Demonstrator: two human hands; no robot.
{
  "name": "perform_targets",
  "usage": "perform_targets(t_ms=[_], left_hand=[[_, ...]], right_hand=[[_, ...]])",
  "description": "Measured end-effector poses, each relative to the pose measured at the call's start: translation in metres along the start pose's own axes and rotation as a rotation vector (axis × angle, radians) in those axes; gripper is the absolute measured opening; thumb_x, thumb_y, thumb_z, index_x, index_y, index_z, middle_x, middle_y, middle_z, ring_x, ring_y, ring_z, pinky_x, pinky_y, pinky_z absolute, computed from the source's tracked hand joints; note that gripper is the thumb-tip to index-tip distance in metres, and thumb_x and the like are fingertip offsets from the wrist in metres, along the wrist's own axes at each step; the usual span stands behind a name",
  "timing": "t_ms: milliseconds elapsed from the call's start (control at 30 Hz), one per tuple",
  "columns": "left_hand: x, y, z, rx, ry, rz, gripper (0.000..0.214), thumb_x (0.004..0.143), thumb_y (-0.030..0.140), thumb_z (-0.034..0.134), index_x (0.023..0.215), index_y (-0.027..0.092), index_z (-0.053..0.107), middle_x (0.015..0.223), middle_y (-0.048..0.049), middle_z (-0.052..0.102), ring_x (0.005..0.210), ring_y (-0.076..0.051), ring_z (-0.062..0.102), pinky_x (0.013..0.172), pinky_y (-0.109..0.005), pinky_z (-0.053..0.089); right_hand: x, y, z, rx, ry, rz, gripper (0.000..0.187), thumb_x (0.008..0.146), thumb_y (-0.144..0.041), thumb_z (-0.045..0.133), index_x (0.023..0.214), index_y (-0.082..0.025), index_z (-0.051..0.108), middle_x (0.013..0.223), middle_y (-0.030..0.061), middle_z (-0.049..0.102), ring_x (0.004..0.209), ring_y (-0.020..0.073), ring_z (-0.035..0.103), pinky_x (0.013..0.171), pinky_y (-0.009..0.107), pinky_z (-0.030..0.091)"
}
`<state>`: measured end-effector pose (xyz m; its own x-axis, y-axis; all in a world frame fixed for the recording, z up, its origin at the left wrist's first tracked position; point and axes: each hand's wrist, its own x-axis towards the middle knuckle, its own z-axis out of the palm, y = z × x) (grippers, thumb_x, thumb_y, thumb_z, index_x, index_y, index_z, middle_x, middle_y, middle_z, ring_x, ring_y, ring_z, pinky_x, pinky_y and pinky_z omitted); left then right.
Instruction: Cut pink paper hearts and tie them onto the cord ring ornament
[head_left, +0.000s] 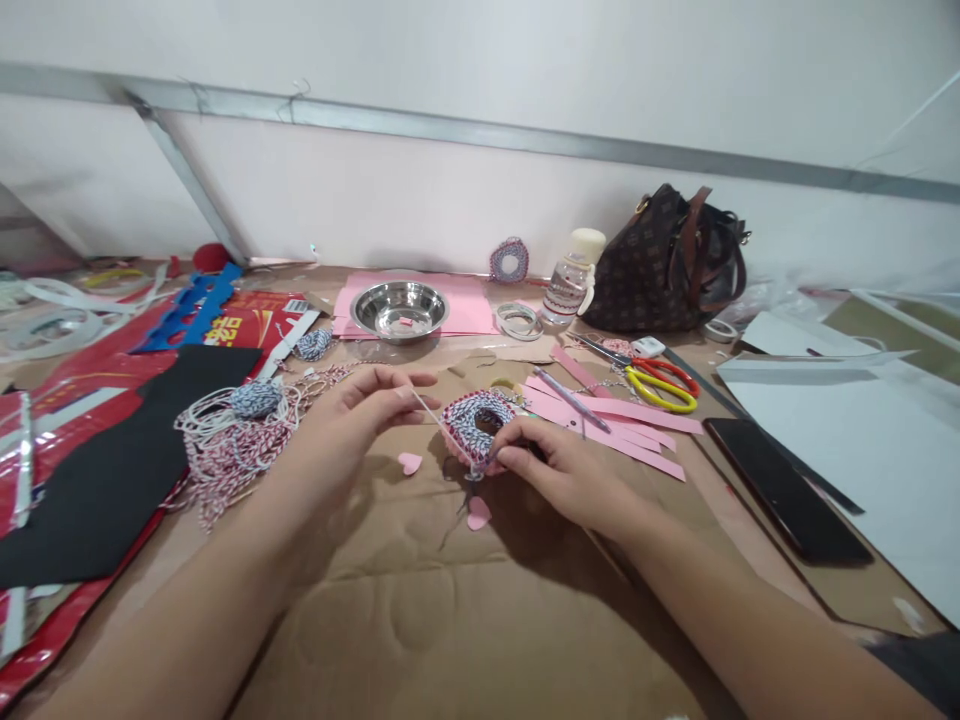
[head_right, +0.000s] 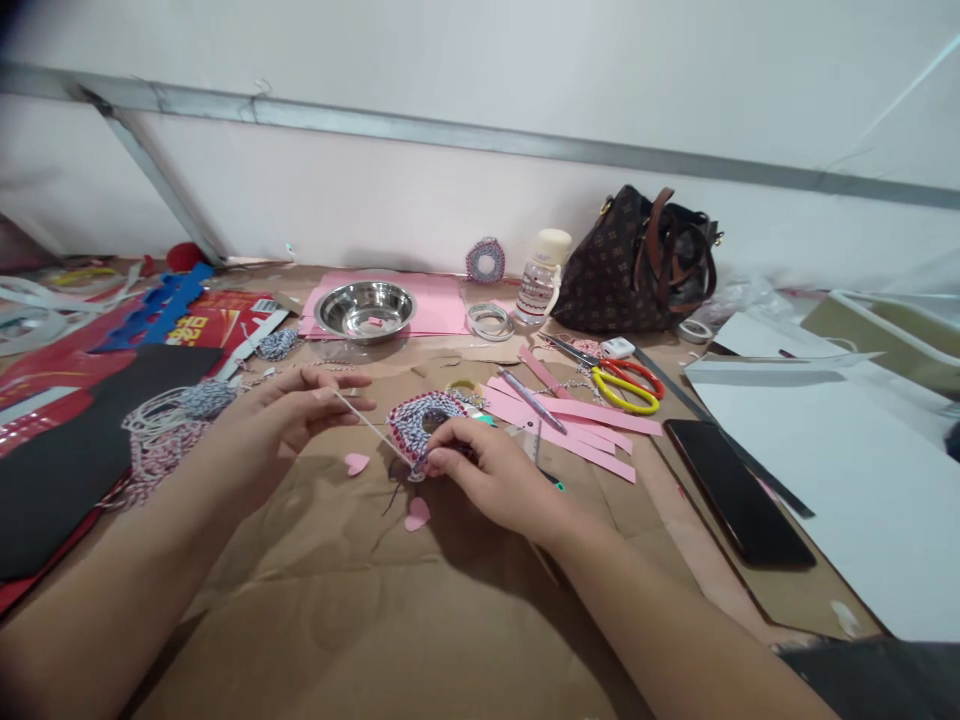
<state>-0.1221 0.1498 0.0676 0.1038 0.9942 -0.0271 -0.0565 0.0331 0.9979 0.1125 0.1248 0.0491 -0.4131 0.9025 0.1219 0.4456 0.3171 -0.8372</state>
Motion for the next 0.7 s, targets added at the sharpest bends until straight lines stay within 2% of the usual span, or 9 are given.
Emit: perform_targets(t_ms=[67, 133, 200, 267, 367, 433, 500, 600, 700], left_hand=[[0.002, -0.001, 0.000, -0.176, -0.060, -0.078, 0.016, 0.081, 0.028, 0.067, 0.077, 0.020, 0.054, 0.102, -0.0045, 0.071, 0.092, -0.021, 0.069, 0.070, -0.031, 0.055], [0.002, 0.000, 0.000, -0.231, -0.143, -0.111, 0.015, 0.082, 0.028, 0.064, 0.078, 0.021, 0.051, 0.078, 0.0003, 0.065, 0.077, -0.019, 0.067, 0.062, -0.030, 0.054], [0.000, 0.000, -0.001, -0.131, -0.205, -0.088, 0.016, 0.083, 0.029, 0.062, 0.077, 0.022, 0.049, 0.064, 0.0051, 0.054, 0.062, -0.015, 0.059, 0.056, -0.028, 0.050], [-0.005, 0.000, 0.000, 0.164, -0.246, -0.030, 0.014, 0.084, 0.031, 0.061, 0.078, 0.022, 0.052, 0.060, 0.0064, 0.049, 0.055, -0.013, 0.051, 0.053, -0.027, 0.044], [-0.016, -0.005, 0.006, 0.743, -0.283, 0.061, 0.011, 0.087, 0.032, 0.057, 0.089, 0.022, 0.063, 0.061, 0.0043, 0.053, 0.056, -0.016, 0.050, 0.053, -0.028, 0.036], [-0.024, -0.011, 0.011, 0.992, -0.287, 0.142, 0.016, 0.089, 0.026, 0.054, 0.097, 0.023, 0.067, 0.072, 0.0005, 0.060, 0.065, -0.019, 0.056, 0.060, -0.030, 0.038], [-0.031, -0.017, 0.016, 1.134, -0.303, 0.208, 0.017, 0.089, 0.020, 0.053, 0.095, 0.020, 0.068, 0.092, -0.0054, 0.065, 0.078, -0.021, 0.061, 0.070, -0.033, 0.042], [-0.037, -0.024, 0.020, 1.235, -0.302, 0.214, 0.023, 0.094, 0.022, 0.047, 0.088, 0.018, 0.069, 0.111, -0.0106, 0.065, 0.086, -0.023, 0.065, 0.076, -0.034, 0.044], [-0.038, -0.026, 0.021, 1.257, -0.305, 0.168, 0.024, 0.095, 0.024, 0.045, 0.090, 0.021, 0.068, 0.105, -0.0083, 0.070, 0.086, -0.024, 0.066, 0.073, -0.033, 0.043]], right_hand=[[0.001, -0.001, -0.001, 0.084, 0.015, 0.085, 0.012, 0.096, -0.019, 0.054, 0.089, -0.018, 0.064, 0.087, 0.0017, 0.072, 0.083, 0.0154, 0.066, 0.076, 0.027, 0.047], [0.003, 0.001, 0.000, 0.094, 0.038, 0.087, 0.011, 0.096, -0.020, 0.055, 0.089, -0.018, 0.064, 0.087, 0.0018, 0.072, 0.084, 0.0162, 0.066, 0.078, 0.028, 0.047], [0.003, 0.004, 0.002, 0.023, 0.043, 0.034, 0.010, 0.095, -0.019, 0.057, 0.090, -0.018, 0.066, 0.089, 0.0020, 0.072, 0.086, 0.0166, 0.065, 0.080, 0.029, 0.046], [0.002, 0.005, 0.003, -0.069, 0.000, -0.064, 0.010, 0.094, -0.017, 0.058, 0.090, -0.018, 0.067, 0.093, 0.0028, 0.071, 0.089, 0.0167, 0.064, 0.082, 0.030, 0.046], [0.001, 0.006, 0.005, -0.160, -0.073, -0.207, 0.009, 0.094, -0.016, 0.058, 0.089, -0.017, 0.066, 0.095, 0.0047, 0.071, 0.092, 0.0175, 0.062, 0.084, 0.031, 0.046], [0.001, 0.006, 0.007, -0.199, -0.078, -0.249, 0.009, 0.094, -0.015, 0.059, 0.088, -0.017, 0.066, 0.094, 0.0051, 0.071, 0.091, 0.0178, 0.062, 0.084, 0.032, 0.047], [0.001, 0.008, 0.010, -0.223, -0.078, -0.270, 0.011, 0.094, -0.015, 0.059, 0.087, -0.018, 0.066, 0.092, 0.0047, 0.071, 0.089, 0.0174, 0.062, 0.085, 0.032, 0.048], [0.001, 0.010, 0.013, -0.247, -0.092, -0.313, 0.011, 0.093, -0.014, 0.060, 0.087, -0.018, 0.069, 0.095, 0.0051, 0.071, 0.091, 0.0169, 0.063, 0.086, 0.032, 0.049], [-0.005, 0.000, 0.013, -0.291, -0.133, -0.367, 0.008, 0.091, -0.016, 0.065, 0.089, -0.018, 0.072, 0.105, 0.0065, 0.071, 0.099, 0.0174, 0.063, 0.094, 0.033, 0.048]])
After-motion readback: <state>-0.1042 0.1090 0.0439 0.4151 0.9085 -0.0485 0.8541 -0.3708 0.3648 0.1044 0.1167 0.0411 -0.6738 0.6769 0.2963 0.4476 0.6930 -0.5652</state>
